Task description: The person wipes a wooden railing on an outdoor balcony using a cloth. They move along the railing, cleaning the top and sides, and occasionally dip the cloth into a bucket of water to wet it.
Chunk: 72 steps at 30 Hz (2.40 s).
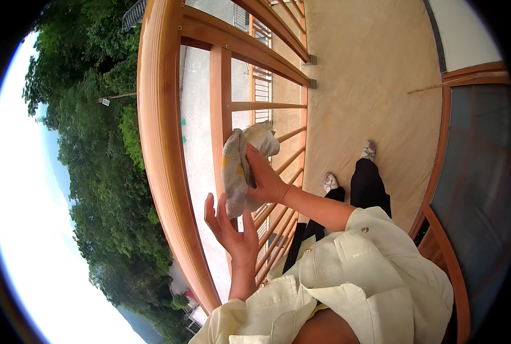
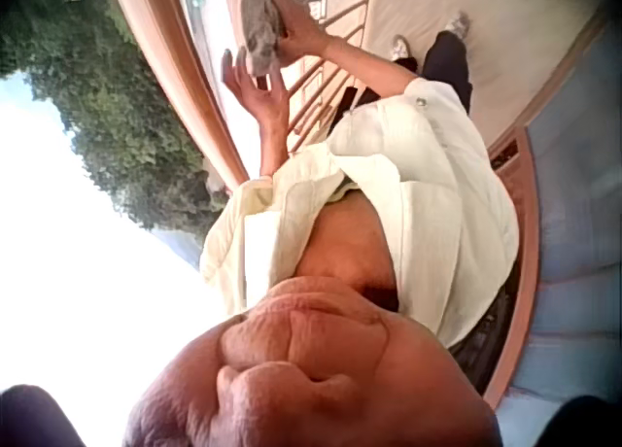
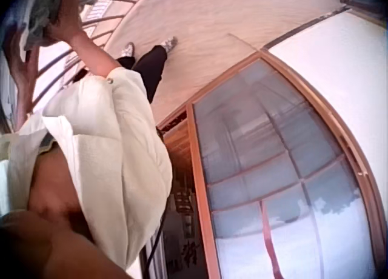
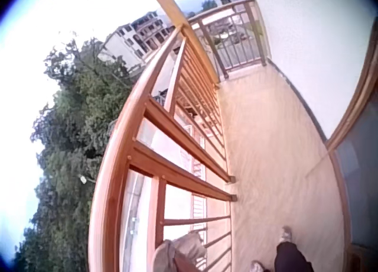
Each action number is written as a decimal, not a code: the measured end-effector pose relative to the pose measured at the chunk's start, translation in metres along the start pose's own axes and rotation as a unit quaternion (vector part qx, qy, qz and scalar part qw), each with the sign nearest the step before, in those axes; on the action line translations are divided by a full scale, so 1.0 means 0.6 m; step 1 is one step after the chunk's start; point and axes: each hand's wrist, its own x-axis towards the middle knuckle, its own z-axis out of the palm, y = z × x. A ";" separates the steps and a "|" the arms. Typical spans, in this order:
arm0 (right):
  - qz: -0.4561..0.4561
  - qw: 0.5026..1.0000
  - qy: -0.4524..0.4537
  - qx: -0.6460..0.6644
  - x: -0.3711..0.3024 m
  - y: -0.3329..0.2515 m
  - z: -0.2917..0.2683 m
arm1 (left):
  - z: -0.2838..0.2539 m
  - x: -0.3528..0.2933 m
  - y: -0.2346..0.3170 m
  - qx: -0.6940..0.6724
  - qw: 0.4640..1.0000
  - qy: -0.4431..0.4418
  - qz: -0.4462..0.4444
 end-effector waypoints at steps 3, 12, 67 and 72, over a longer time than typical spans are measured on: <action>-0.043 0.997 -0.001 -0.067 0.004 0.015 0.010 | -0.013 -0.045 -0.092 0.031 0.996 -0.036 -0.073; -0.144 0.980 -0.020 -0.138 0.022 0.144 0.002 | 0.013 -0.057 -0.147 -0.059 0.951 -0.094 -0.289; 0.073 0.978 0.192 -0.024 0.232 -0.104 -0.009 | 0.040 -0.049 -0.149 0.050 0.991 -0.021 -0.118; -0.015 0.977 0.133 -0.164 0.074 -0.096 0.075 | 0.043 -0.060 -0.159 0.033 0.990 -0.010 -0.135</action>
